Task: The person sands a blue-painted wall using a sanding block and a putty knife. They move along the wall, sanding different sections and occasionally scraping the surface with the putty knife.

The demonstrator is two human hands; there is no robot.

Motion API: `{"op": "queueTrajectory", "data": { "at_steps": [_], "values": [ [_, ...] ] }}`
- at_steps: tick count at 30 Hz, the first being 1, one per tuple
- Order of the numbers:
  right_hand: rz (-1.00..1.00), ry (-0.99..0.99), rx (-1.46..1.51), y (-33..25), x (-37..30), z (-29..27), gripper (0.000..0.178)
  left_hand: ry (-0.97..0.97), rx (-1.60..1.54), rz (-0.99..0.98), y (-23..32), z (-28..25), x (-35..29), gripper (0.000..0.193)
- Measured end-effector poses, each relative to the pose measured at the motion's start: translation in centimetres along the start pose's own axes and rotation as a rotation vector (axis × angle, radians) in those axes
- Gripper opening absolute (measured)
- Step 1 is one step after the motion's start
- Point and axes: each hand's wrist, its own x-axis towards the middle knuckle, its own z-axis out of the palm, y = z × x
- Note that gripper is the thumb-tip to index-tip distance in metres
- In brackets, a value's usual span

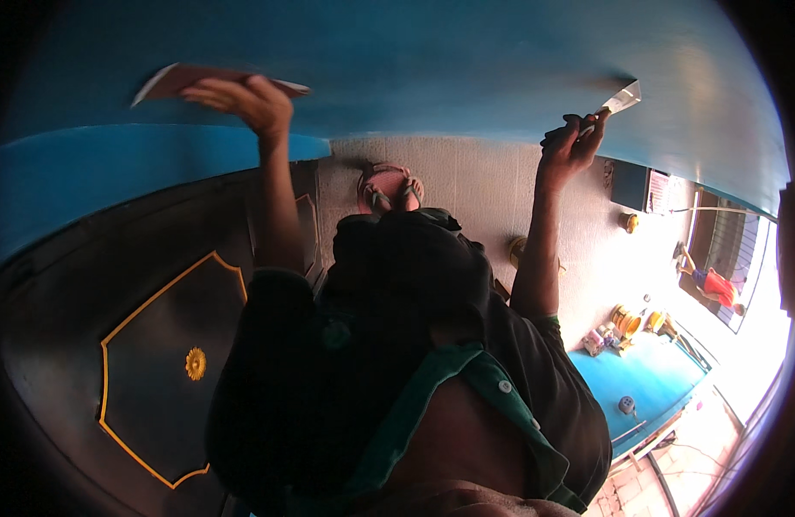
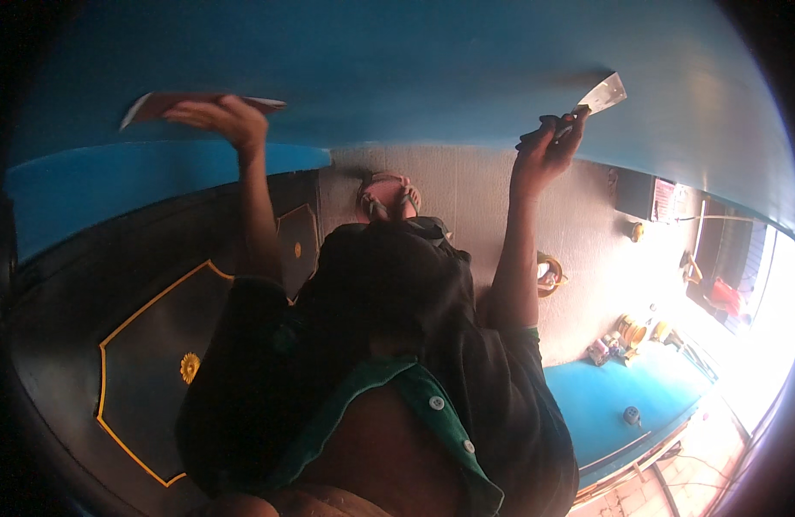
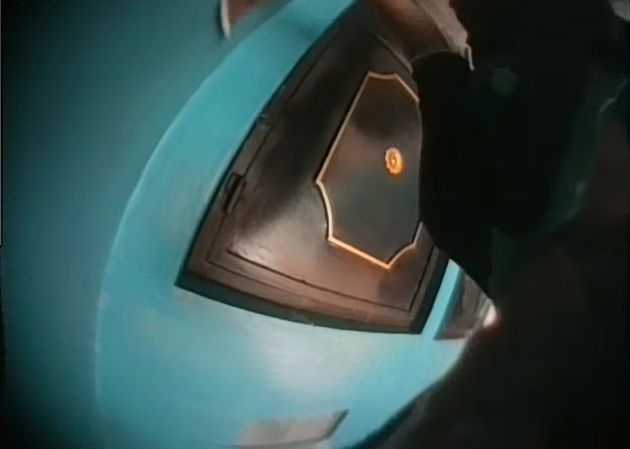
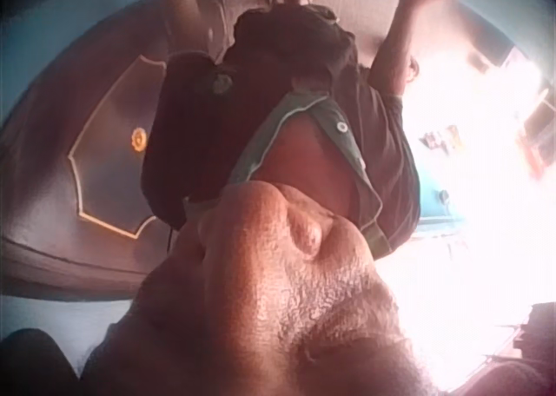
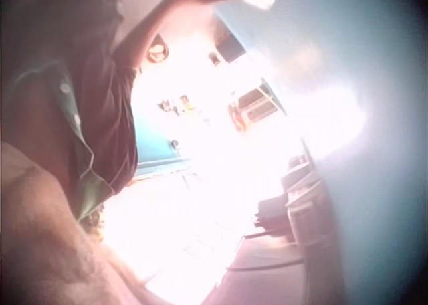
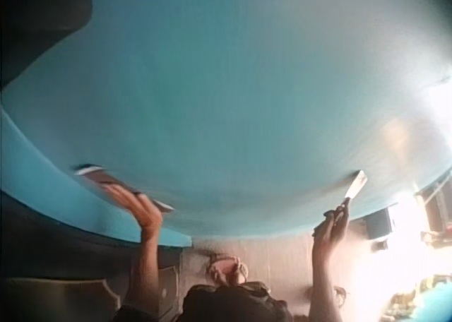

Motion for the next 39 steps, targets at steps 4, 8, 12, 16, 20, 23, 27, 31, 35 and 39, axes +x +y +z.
{"op": "queueTrajectory", "data": {
  "at_steps": [4,8,12,16,20,23,27,31,35,39],
  "values": [
    [-0.011,-0.022,-0.042,0.5,0.0,-0.2,0.056,0.040,-0.066,-0.298,-2.2,-2.4,2.7,0.078],
    [-0.002,-0.017,-0.027,0.3,0.0,0.3,0.055,-0.041,-0.018,-0.100,-1.6,-2.4,1.0,0.079],
    [-0.030,-0.009,0.032,1.0,0.0,1.0,0.055,-0.071,-0.005,-0.078,-1.9,-2.0,0.3,0.079],
    [-0.052,0.015,0.010,1.5,0.2,1.7,0.056,-0.009,-0.015,-0.039,-2.6,-1.1,0.2,0.078],
    [-0.031,0.035,-0.003,2.0,0.2,1.4,0.057,0.059,0.009,-0.018,-3.2,-0.4,0.6,0.076],
    [-0.016,0.031,-0.028,1.1,0.0,1.6,0.058,0.102,-0.165,-0.260,-4.9,-0.2,0.0,0.072],
    [0.022,0.004,-0.019,1.0,0.0,1.1,0.058,0.115,-0.227,-0.320,-2.6,2.9,-3.3,0.071],
    [-0.006,0.018,-0.024,0.8,0.0,1.0,0.059,-0.075,0.132,0.298,4.8,3.9,-6.3,0.071],
    [0.037,0.025,-0.034,0.5,-0.1,0.6,0.059,0.015,0.015,-0.016,-1.8,1.4,-0.5,0.073],
    [0.072,0.045,0.004,0.7,-0.1,0.9,0.057,0.240,0.293,0.174,-6.1,1.7,2.6,0.071]
  ]
}}
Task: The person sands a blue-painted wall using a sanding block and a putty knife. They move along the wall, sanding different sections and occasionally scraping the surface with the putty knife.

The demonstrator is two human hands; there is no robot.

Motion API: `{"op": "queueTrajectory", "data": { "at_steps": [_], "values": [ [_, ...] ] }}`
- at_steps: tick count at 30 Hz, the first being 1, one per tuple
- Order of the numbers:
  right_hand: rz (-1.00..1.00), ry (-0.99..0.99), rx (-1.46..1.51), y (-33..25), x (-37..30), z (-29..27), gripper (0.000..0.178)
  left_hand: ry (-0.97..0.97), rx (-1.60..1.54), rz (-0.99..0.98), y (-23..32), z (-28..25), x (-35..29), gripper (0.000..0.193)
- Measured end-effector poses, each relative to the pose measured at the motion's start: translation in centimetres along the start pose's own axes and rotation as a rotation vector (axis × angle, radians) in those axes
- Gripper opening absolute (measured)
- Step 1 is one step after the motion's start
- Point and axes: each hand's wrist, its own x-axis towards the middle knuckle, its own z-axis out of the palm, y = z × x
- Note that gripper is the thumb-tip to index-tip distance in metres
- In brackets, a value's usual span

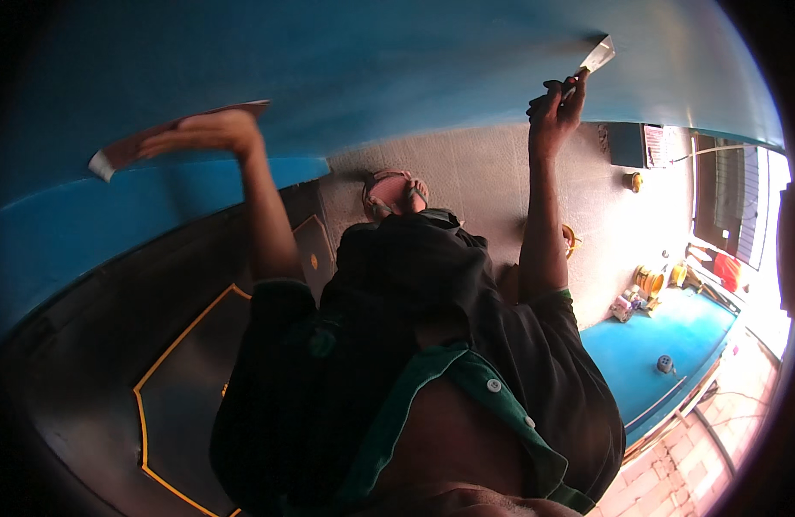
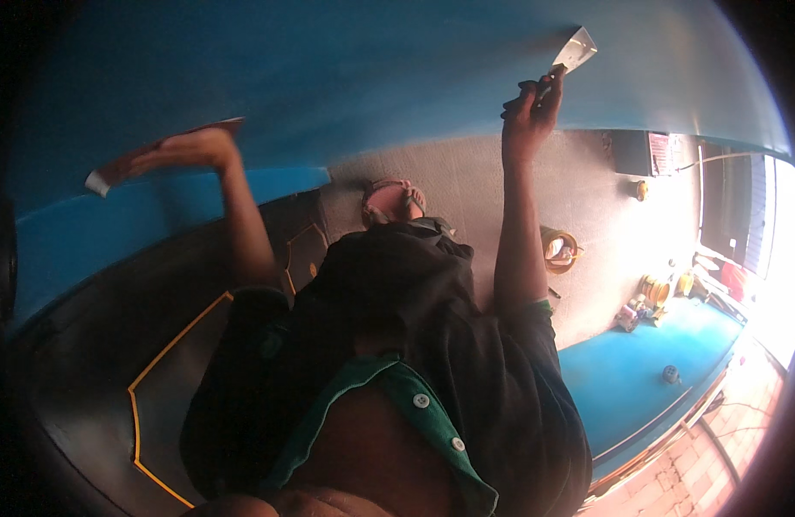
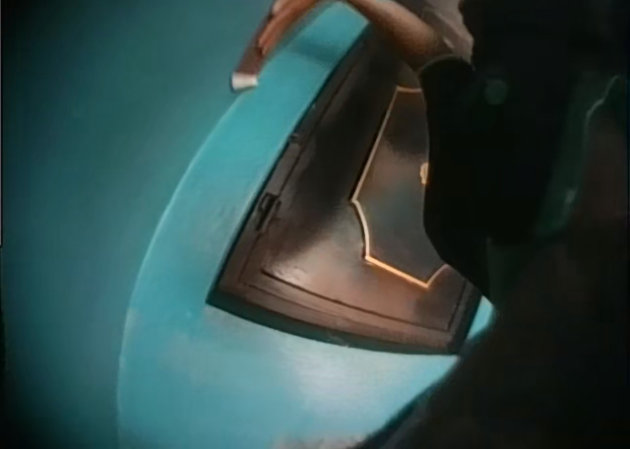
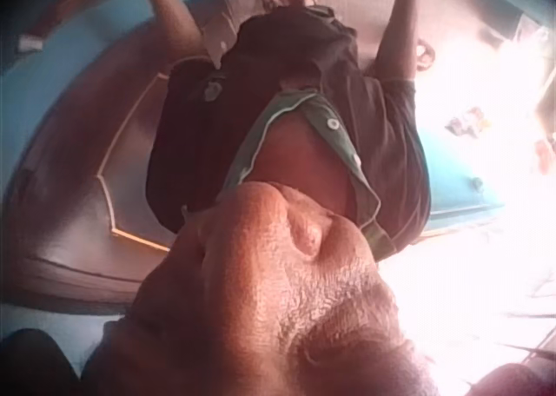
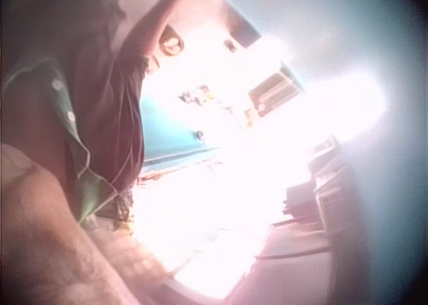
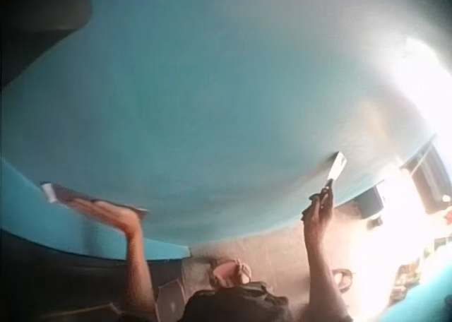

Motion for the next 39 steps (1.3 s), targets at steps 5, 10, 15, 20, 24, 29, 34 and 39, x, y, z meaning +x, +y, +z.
{"op": "queueTrajectory", "data": {
  "at_steps": [5,10,15,20,24,29,34,39],
  "values": [
    [0.097,0.023,0.189,0.5,-2.6,3.7,0.057,-0.262,-0.396,0.128,11.7,-2.0,-5.3,0.082],
    [0.259,-0.045,0.238,2.3,-8.9,5.7,0.058,-0.138,-0.430,-0.152,7.2,-1.8,-0.1,0.085],
    [0.292,-0.086,0.296,2.2,-8.6,5.9,0.058,-0.208,-0.402,-0.018,12.8,-1.9,-4.4,0.090],
    [0.338,-0.089,0.267,2.1,-8.9,5.7,0.057,-0.297,-0.353,0.225,15.4,-2.1,-4.8,0.089],
    [0.394,-0.081,0.303,3.1,-9.6,5.9,0.058,-0.163,-0.449,-0.025,13.1,-3.6,2.5,0.083],
    [0.482,-0.124,0.259,3.7,-10.2,6.0,0.057,-0.283,-0.293,0.352,17.9,-2.9,-1.9,0.084],
    [0.447,-0.129,0.168,5.7,-10.9,4.8,0.056,-0.239,-0.356,-0.033,14.2,-4.4,4.2,0.088],
    [0.624,-0.026,0.049,13.1,-14.2,0.3,0.062,-0.298,-0.271,0.399,17.7,-3.3,0.2,0.083]
  ]
}}
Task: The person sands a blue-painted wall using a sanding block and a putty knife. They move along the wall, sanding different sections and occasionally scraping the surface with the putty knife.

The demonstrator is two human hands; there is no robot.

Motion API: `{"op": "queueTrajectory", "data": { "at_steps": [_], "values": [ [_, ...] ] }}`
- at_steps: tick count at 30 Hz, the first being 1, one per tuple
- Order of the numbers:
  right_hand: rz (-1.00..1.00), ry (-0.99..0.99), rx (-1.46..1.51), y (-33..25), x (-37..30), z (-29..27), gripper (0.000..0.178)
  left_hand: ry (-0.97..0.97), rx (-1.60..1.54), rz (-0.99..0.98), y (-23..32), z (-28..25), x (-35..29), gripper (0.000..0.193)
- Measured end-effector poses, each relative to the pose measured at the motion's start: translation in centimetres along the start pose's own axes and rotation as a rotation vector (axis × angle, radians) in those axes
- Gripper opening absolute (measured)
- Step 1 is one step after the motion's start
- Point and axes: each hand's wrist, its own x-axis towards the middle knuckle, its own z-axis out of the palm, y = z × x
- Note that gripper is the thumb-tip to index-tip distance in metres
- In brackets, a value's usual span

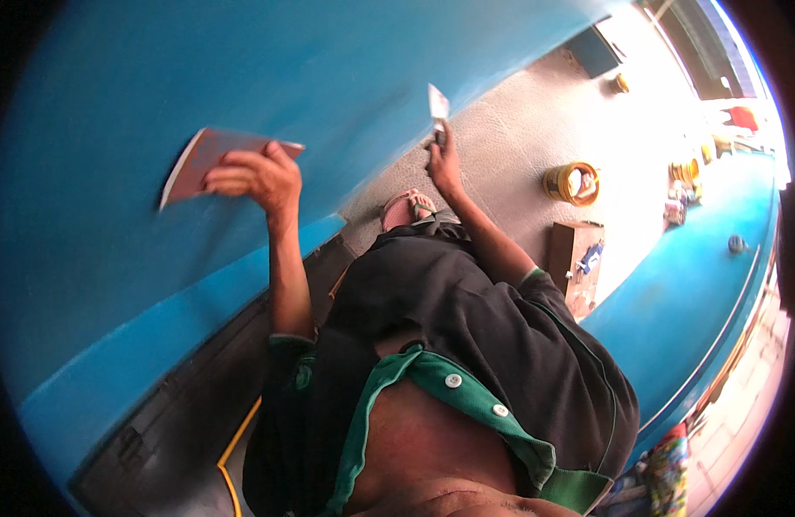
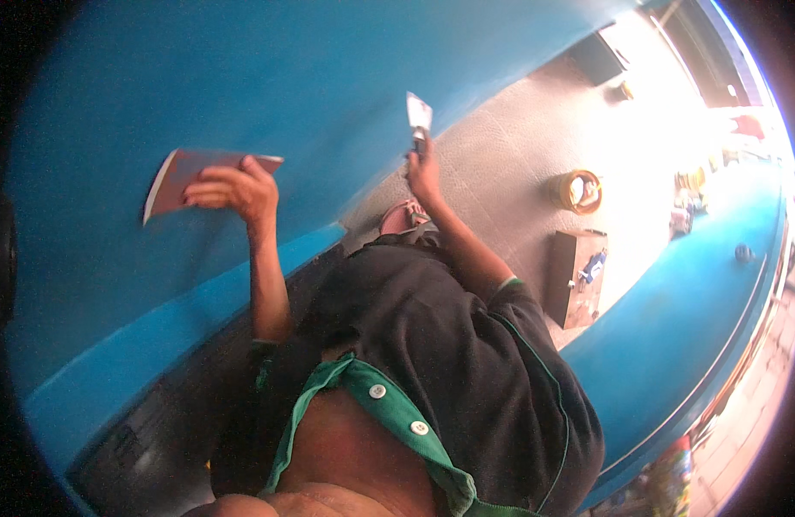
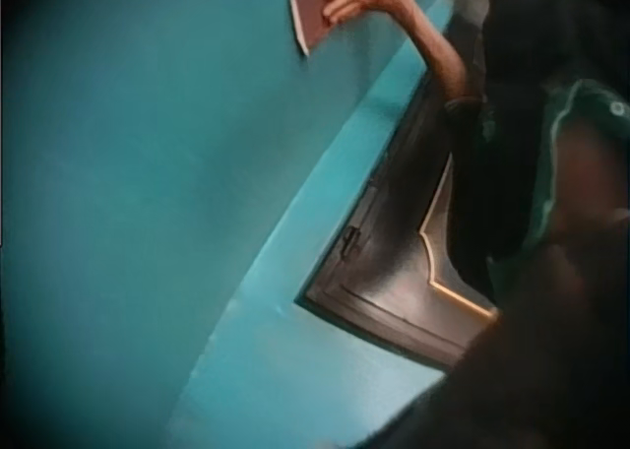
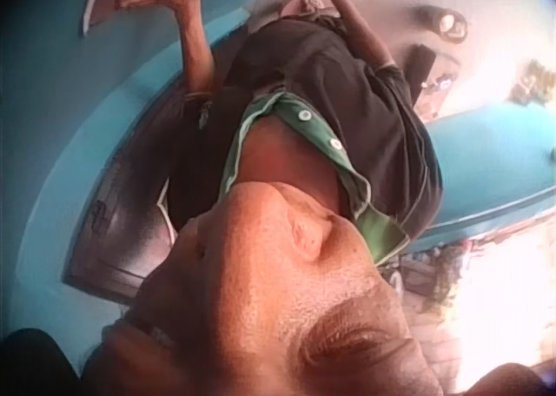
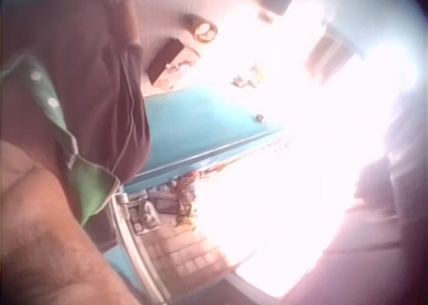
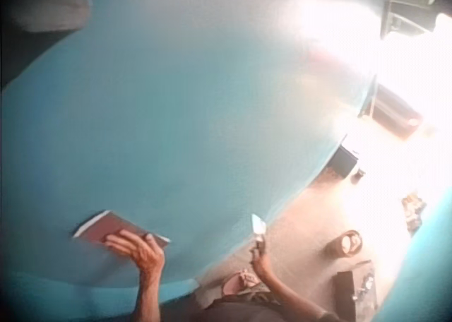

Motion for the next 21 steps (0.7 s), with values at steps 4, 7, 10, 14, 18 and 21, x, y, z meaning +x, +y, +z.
{"op": "queueTrajectory", "data": {
  "at_steps": [4,7,10,14,18,21],
  "values": [
    [0.188,0.123,-0.062,7.8,0.1,-6.9,0.064,0.151,-0.074,-0.130,-3.8,-4.2,6.1,0.079],
    [0.386,0.299,0.012,13.5,-0.6,-11.9,0.043,0.211,-0.037,-0.277,-9.3,-7.6,7.1,0.078],
    [0.528,0.398,0.202,17.3,-1.6,-15.9,0.032,0.157,-0.031,-0.321,-8.9,-4.4,0.2,0.076],
    [0.738,0.410,-0.029,20.3,-3.3,-18.7,0.036,0.200,-0.110,-0.384,-6.0,0.2,-7.6,0.074],
    [0.689,0.357,-0.326,18.1,-3.7,-19.0,0.062,0.302,-0.125,-0.491,-9.8,-5.0,1.8,0.072],
    [0.654,0.251,-0.378,17.8,-1.6,-18.9,0.064,0.407,-0.033,-0.503,-11.5,-6.6,5.5,0.069]
  ]
}}
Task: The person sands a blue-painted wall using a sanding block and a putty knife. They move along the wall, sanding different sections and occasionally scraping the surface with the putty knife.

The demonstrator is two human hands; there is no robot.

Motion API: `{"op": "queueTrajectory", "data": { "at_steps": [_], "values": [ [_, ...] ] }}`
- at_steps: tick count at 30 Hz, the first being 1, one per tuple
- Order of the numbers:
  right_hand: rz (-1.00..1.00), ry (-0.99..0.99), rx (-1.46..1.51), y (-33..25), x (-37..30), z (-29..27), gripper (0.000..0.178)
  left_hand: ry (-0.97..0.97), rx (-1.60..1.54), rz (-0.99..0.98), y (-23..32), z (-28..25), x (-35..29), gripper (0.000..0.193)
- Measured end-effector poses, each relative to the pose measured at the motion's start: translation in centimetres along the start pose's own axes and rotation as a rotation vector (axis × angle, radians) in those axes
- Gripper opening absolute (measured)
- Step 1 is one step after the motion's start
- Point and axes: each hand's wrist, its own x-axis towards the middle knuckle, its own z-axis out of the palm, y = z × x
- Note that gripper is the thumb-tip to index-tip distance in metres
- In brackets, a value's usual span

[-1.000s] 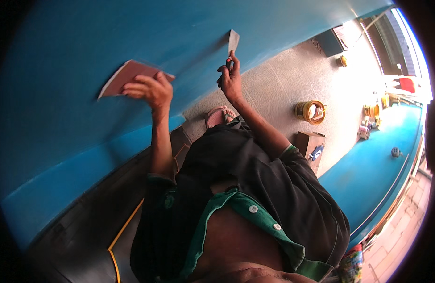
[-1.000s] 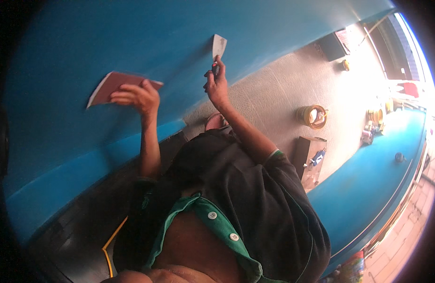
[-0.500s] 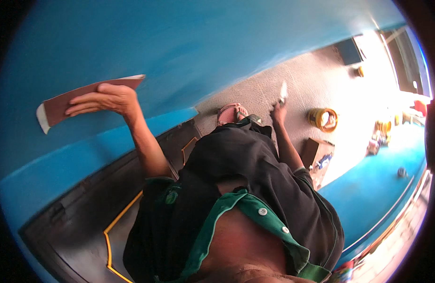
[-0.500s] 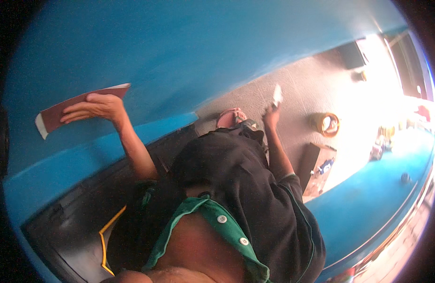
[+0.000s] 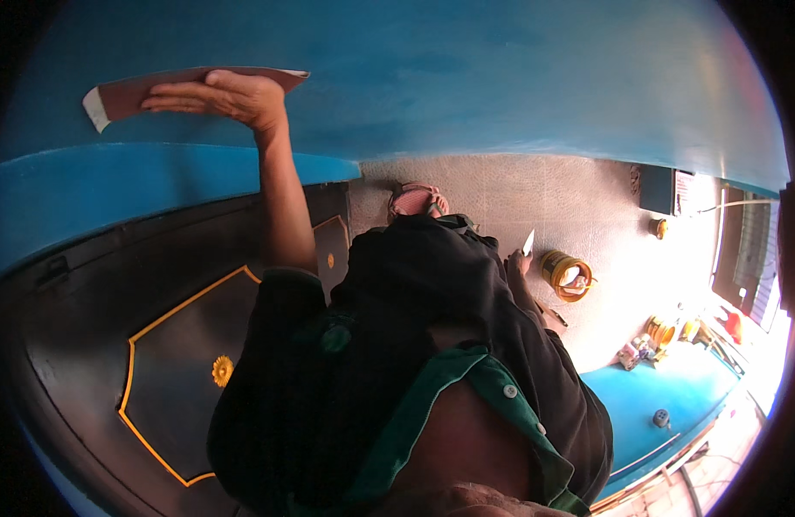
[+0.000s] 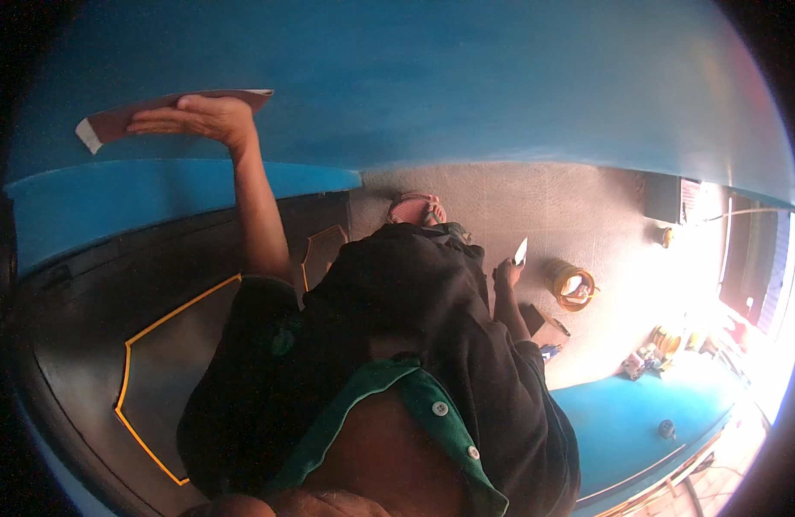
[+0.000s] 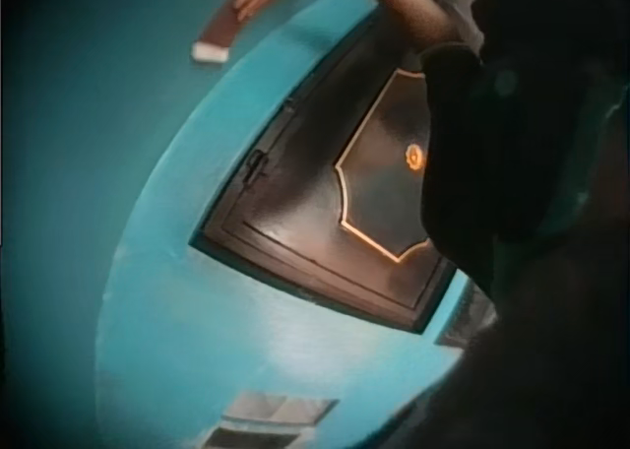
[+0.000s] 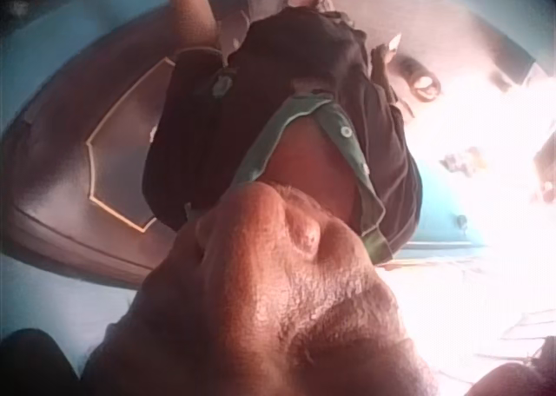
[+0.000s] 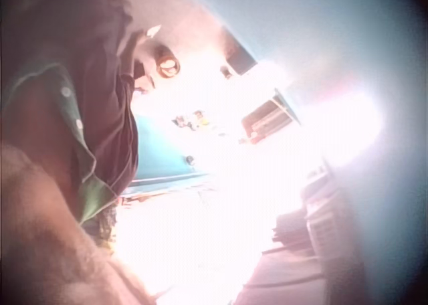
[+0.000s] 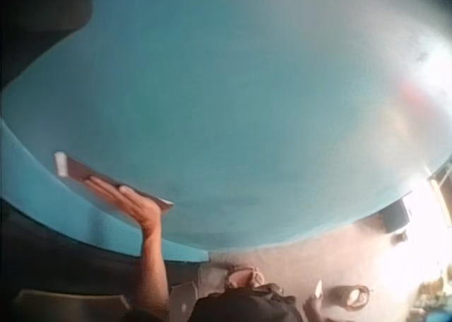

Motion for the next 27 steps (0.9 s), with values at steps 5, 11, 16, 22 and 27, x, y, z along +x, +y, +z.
{"op": "queueTrajectory", "data": {
  "at_steps": [5,11,16,22,27],
  "values": [
    [-0.108,-0.144,0.076,-6.4,0.9,1.2,0.064,0.021,-0.155,-0.642,-2.5,3.0,-18.2,0.070],
    [-0.283,-0.178,-0.136,-11.2,0.8,1.0,0.063,0.032,-0.250,-0.784,-1.4,2.7,-14.2,0.073],
    [-0.226,-0.159,-0.147,-9.7,1.7,0.3,0.063,0.041,-0.073,-0.255,2.4,-0.3,1.4,0.068],
    [-0.180,-0.175,-0.123,-7.7,2.8,1.3,0.065,-0.001,-0.178,-0.396,2.0,2.4,-14.8,0.070],
    [-0.096,-0.270,0.013,-7.8,1.3,2.7,0.061,-0.088,-0.125,-0.212,4.2,2.4,-13.4,0.073]
  ]
}}
